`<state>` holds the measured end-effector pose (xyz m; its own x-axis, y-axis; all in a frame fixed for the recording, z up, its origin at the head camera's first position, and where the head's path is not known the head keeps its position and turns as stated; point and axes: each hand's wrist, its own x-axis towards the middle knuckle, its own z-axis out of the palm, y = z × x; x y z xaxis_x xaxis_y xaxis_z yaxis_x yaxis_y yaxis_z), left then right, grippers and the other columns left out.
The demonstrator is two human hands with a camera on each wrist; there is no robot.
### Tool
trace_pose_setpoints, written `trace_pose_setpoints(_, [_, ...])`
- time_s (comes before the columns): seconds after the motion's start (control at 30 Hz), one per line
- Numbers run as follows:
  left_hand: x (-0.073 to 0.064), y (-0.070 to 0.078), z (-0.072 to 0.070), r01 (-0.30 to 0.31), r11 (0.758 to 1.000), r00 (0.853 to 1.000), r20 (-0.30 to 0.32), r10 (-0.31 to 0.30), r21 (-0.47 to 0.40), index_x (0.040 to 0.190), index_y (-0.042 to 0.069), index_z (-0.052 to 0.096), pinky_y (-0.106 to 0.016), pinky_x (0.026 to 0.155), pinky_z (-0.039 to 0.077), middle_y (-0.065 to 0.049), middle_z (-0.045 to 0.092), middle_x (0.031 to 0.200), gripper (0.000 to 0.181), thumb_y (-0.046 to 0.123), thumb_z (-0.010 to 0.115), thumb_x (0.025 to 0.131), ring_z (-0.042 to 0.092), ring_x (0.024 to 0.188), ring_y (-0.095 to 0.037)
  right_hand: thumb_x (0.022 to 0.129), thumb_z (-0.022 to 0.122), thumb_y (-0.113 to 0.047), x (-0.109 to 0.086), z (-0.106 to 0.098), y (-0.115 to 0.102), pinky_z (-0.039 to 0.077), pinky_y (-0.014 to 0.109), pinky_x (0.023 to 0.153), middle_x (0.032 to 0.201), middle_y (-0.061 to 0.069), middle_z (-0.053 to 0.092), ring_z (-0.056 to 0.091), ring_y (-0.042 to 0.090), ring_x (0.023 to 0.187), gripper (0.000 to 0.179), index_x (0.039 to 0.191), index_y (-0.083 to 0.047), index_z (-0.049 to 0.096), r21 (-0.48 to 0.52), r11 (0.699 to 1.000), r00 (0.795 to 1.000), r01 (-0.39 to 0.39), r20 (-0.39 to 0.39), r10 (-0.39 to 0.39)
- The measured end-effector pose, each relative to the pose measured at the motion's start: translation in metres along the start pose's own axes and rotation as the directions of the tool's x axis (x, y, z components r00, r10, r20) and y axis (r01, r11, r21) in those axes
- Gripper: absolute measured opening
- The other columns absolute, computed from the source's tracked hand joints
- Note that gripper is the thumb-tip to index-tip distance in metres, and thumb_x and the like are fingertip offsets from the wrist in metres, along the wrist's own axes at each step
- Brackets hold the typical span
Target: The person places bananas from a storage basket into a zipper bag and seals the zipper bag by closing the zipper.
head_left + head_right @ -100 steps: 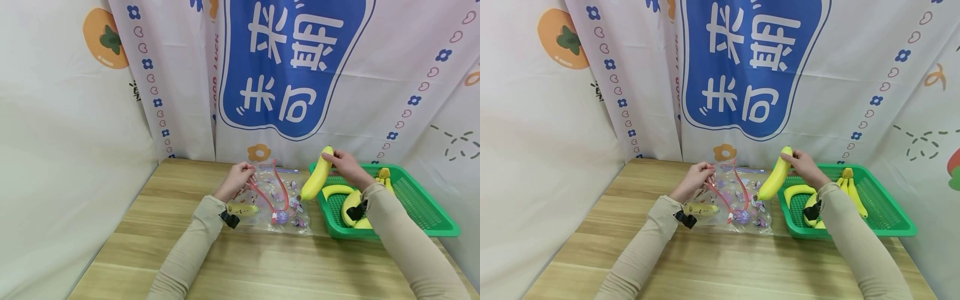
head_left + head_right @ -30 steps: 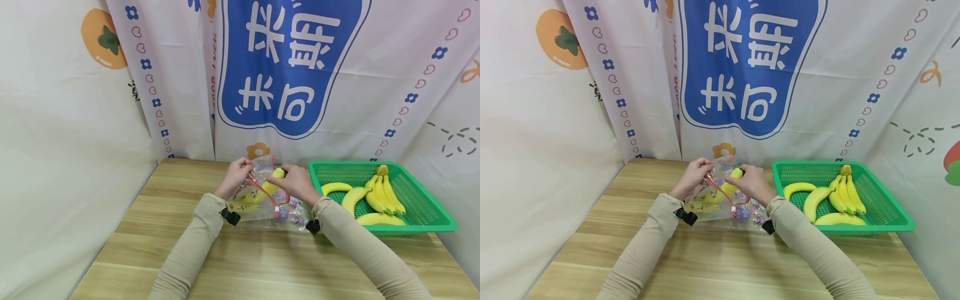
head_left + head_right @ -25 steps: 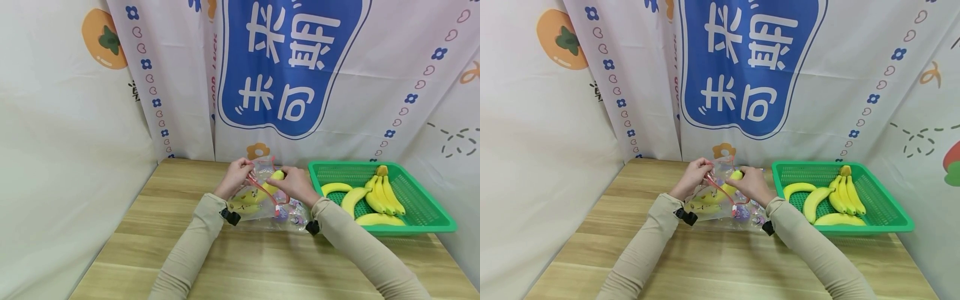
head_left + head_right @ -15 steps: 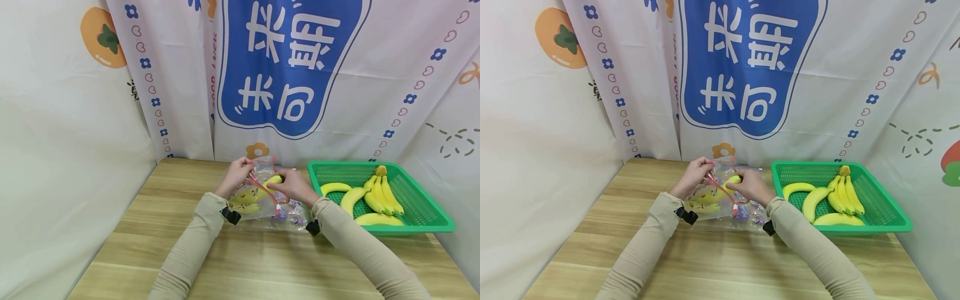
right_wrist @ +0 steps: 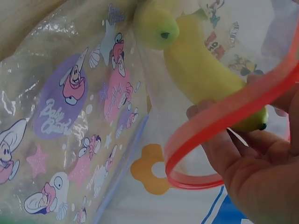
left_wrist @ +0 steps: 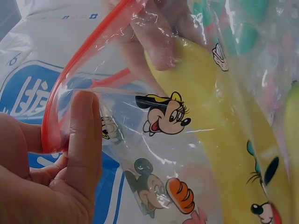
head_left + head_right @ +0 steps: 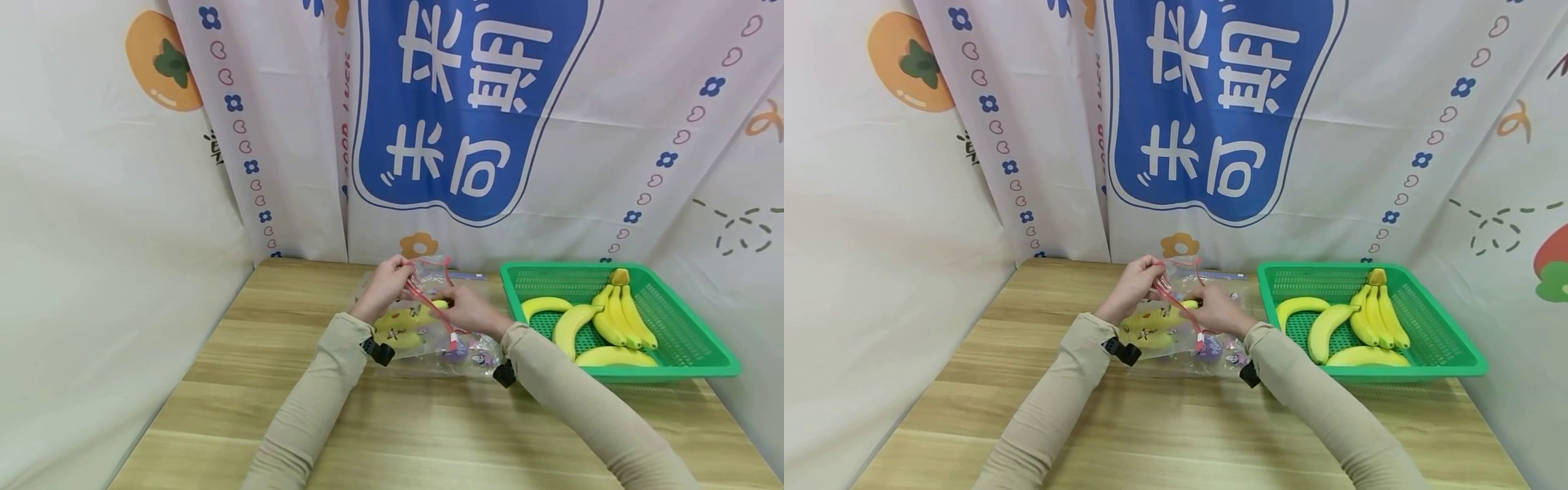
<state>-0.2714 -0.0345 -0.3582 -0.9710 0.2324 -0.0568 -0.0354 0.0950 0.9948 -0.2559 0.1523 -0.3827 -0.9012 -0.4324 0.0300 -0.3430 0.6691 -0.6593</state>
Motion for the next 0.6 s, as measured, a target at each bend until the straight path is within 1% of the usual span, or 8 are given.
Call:
trace_pose_setpoints(0.1, [0.0001,-0.0005,0.0000,0.000,1.000,1.000,-0.005,0.000,0.002,0.108,-0.008,0.050,-0.026,0.058,0.056,-0.009,0.055,0.082,0.026,0.016,0.042,0.102,0.057,0.061,-0.015,0.086,0.071,-0.019,0.0022,0.0031,-0.0010,0.051,0.028,0.062,0.088,0.003,0.068,0.061,0.015,0.074,0.027,0.108,-0.004,0.069,0.039,0.999,0.999,-0.033,0.035,0.031])
trace_pose_setpoints(0.2, [0.0001,-0.0004,-0.0001,-0.003,1.000,1.000,-0.020,0.003,0.001,0.104,-0.004,0.051,-0.027,0.058,0.056,-0.011,0.056,0.084,0.023,0.016,0.042,0.102,0.057,0.062,-0.015,0.086,0.071,-0.016,0.0049,0.0038,-0.0013,0.054,0.029,0.072,0.098,0.006,0.068,0.065,0.017,0.087,0.028,0.110,-0.004,0.068,0.070,0.997,0.998,-0.024,0.064,0.019])
trace_pose_setpoints(0.23, [0.0030,-0.0040,-0.0006,-0.008,1.000,1.000,-0.028,0.008,-0.006,0.102,-0.002,0.052,-0.027,0.057,0.056,-0.010,0.057,0.084,0.021,0.017,0.042,0.101,0.058,0.061,-0.015,0.086,0.070,-0.015,0.0055,0.0037,-0.0013,0.054,0.030,0.074,0.100,0.007,0.068,0.065,0.018,0.089,0.028,0.111,-0.003,0.067,0.078,0.997,0.997,-0.010,0.079,0.004])
trace_pose_setpoints(0.3, [0.0030,-0.0044,-0.0009,-0.018,1.000,0.999,-0.034,0.018,-0.010,0.099,-0.001,0.052,-0.027,0.057,0.056,-0.011,0.058,0.084,0.019,0.016,0.041,0.101,0.058,0.061,-0.015,0.086,0.070,-0.011,0.0061,0.0039,-0.0014,0.054,0.031,0.076,0.102,0.008,0.068,0.065,0.020,0.091,0.027,0.111,-0.003,0.067,0.100,0.995,0.994,-0.001,0.109,-0.010])
trace_pose_setpoints(0.37, [0.0036,-0.0054,-0.0012,-0.023,1.000,0.999,-0.039,0.022,-0.013,0.097,0.002,0.052,-0.028,0.057,0.056,-0.010,0.058,0.085,0.018,0.015,0.041,0.101,0.057,0.061,-0.015,0.087,0.068,-0.009,0.0056,0.0040,-0.0015,0.053,0.031,0.075,0.103,0.010,0.067,0.064,0.020,0.091,0.026,0.112,-0.002,0.066,0.120,0.993,0.990,0.008,0.140,-0.025])
trace_pose_setpoints(0.43, [0.0040,-0.0063,-0.0016,-0.022,1.000,0.999,-0.045,0.022,-0.010,0.097,0.002,0.052,-0.028,0.058,0.056,-0.010,0.057,0.084,0.017,0.015,0.041,0.101,0.057,0.060,-0.015,0.088,0.066,-0.008,0.0041,0.0040,-0.0019,0.052,0.030,0.070,0.102,0.011,0.067,0.064,0.019,0.089,0.025,0.112,0.000,0.065,0.128,0.992,0.985,0.013,0.170,-0.035])
trace_pose_setpoints(0.5, [0.0038,-0.0066,-0.0018,-0.021,1.000,0.999,-0.050,0.021,-0.002,0.098,0.000,0.052,-0.028,0.058,0.057,-0.009,0.055,0.083,0.018,0.015,0.042,0.101,0.057,0.059,-0.015,0.090,0.064,-0.007,0.0020,0.0033,-0.0027,0.051,0.029,0.065,0.102,0.013,0.067,0.063,0.018,0.087,0.024,0.112,0.001,0.065,0.130,0.991,0.981,0.016,0.188,-0.040])
trace_pose_setpoints(0.6, [0.0028,-0.0054,-0.0027,-0.016,1.000,0.998,-0.058,0.016,0.016,0.101,-0.003,0.052,-0.029,0.059,0.057,-0.009,0.053,0.083,0.021,0.016,0.042,0.101,0.056,0.059,-0.015,0.091,0.061,-0.005,-0.0017,-0.0008,-0.0038,0.048,0.028,0.063,0.103,0.015,0.067,0.062,0.017,0.084,0.023,0.113,0.001,0.065,0.127,0.991,0.977,0.039,0.204,-0.065])
